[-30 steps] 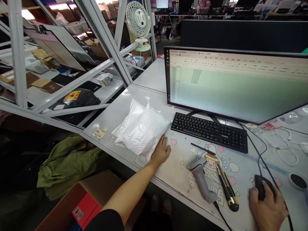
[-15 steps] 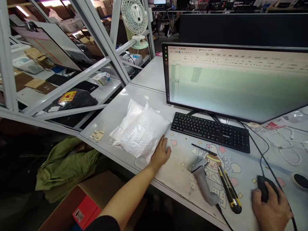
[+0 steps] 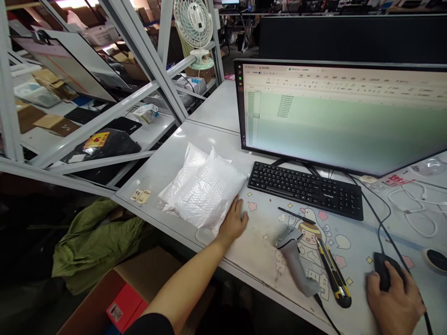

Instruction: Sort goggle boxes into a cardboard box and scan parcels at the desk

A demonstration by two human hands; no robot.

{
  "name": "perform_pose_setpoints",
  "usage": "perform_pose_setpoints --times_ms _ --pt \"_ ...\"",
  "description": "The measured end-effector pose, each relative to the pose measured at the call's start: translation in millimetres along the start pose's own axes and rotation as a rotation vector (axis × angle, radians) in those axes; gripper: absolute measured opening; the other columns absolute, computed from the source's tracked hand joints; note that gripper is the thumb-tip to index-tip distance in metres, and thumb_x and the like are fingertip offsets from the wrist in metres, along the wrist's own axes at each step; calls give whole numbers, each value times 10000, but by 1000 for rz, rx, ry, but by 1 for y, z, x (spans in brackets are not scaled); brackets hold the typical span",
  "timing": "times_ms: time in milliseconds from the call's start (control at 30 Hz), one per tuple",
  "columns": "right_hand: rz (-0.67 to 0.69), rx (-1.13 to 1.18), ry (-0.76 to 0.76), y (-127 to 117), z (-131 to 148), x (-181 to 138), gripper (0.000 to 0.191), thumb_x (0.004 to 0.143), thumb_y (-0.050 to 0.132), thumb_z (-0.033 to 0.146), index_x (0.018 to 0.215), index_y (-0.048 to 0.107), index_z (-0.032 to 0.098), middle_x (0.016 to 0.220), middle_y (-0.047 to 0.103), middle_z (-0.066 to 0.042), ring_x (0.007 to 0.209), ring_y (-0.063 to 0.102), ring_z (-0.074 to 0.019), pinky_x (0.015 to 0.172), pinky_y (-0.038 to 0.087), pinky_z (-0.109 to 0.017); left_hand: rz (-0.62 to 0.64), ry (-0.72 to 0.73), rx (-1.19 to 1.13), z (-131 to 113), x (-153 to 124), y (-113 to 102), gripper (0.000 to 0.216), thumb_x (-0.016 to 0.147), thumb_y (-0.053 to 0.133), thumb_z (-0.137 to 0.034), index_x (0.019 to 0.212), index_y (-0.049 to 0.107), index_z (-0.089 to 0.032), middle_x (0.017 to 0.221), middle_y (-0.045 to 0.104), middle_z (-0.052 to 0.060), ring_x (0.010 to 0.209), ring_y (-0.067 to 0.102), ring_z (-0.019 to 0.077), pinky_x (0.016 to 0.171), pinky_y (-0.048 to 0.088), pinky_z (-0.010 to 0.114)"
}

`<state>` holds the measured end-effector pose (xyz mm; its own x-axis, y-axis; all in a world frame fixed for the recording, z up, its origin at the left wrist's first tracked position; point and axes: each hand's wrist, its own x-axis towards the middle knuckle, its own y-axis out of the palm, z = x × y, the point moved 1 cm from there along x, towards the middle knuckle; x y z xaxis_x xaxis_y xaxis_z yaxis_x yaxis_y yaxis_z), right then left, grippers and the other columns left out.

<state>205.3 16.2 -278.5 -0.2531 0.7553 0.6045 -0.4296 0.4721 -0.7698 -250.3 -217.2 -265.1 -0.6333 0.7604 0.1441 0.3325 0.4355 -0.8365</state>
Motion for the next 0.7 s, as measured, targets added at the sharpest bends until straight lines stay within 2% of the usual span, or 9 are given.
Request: perform_pose_setpoints --times_ms 200,700 --pt "8 14 16 -1 1 0 575 909 705 342 1443 716 130 1512 633 -220 1210 693 -546 944 570 -696 -17 13 -15 0 0 0 543 1041 524 -274 1555 512 -99 1723 407 217 1610 401 350 1338 363 548" --pt "-2 -1 -5 -2 3 2 589 894 715 343 1446 707 137 1493 639 -231 1184 702 -506 913 567 -622 -25 11 -10 0 -1 -1 539 1045 515 -282 1552 516 -101 1720 413 213 1604 408 353 1339 360 546"
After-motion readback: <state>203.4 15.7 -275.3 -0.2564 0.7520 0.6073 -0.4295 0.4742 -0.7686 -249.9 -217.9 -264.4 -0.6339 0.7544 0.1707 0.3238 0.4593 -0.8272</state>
